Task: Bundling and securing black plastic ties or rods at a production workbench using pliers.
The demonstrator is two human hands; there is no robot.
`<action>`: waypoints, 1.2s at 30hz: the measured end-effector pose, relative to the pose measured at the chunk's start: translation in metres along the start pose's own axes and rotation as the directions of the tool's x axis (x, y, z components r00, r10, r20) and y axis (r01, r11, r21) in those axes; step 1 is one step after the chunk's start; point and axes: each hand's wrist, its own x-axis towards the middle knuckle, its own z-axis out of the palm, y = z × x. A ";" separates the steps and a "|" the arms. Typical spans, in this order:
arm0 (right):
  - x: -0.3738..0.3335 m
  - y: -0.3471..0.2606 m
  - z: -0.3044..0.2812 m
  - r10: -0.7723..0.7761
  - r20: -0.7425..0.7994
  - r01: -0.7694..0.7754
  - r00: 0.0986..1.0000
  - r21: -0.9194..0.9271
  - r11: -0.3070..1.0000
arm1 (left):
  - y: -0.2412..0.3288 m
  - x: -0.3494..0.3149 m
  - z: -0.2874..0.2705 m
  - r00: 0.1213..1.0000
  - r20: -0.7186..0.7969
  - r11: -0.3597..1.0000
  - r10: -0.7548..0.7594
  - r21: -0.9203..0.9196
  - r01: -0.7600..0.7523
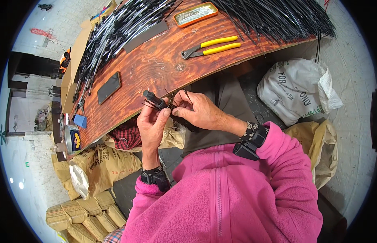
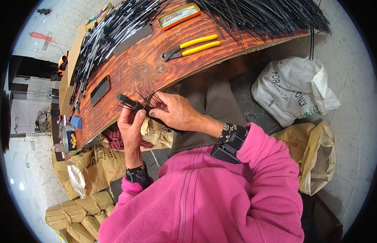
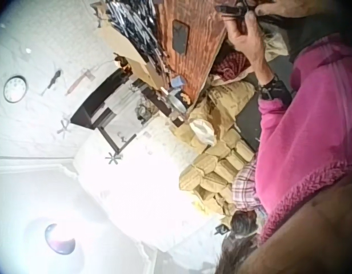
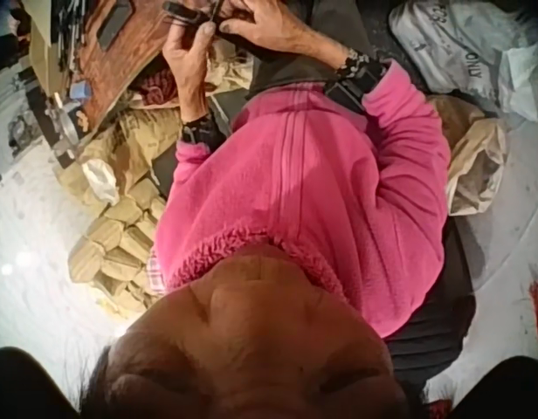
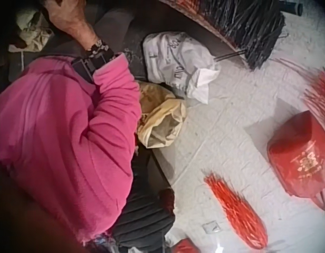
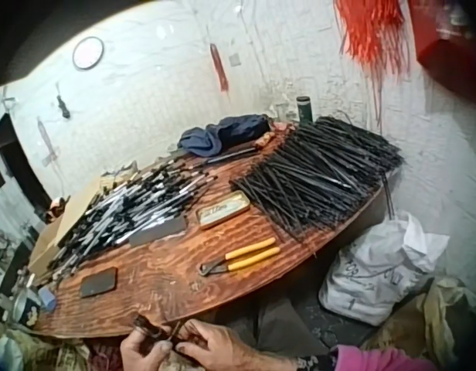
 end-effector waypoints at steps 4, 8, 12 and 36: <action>-0.001 0.004 -0.004 0.028 -0.009 -0.026 1.000 0.161 0.987 | 0.007 0.003 0.008 0.999 0.009 0.996 0.031 0.082 -0.032; -0.005 0.005 0.000 -0.041 -0.029 0.044 0.999 0.114 0.993 | 0.005 0.006 -0.003 0.998 0.045 0.975 0.043 0.217 -0.052; -0.001 -0.008 -0.004 -0.088 -0.019 0.089 0.996 0.036 0.995 | 0.010 0.011 -0.014 0.984 0.090 0.904 0.153 0.389 -0.176; -0.047 -0.001 -0.058 0.000 -0.269 0.030 0.963 0.105 0.994 | 0.003 0.076 0.059 0.873 0.488 0.937 -0.012 0.309 -0.160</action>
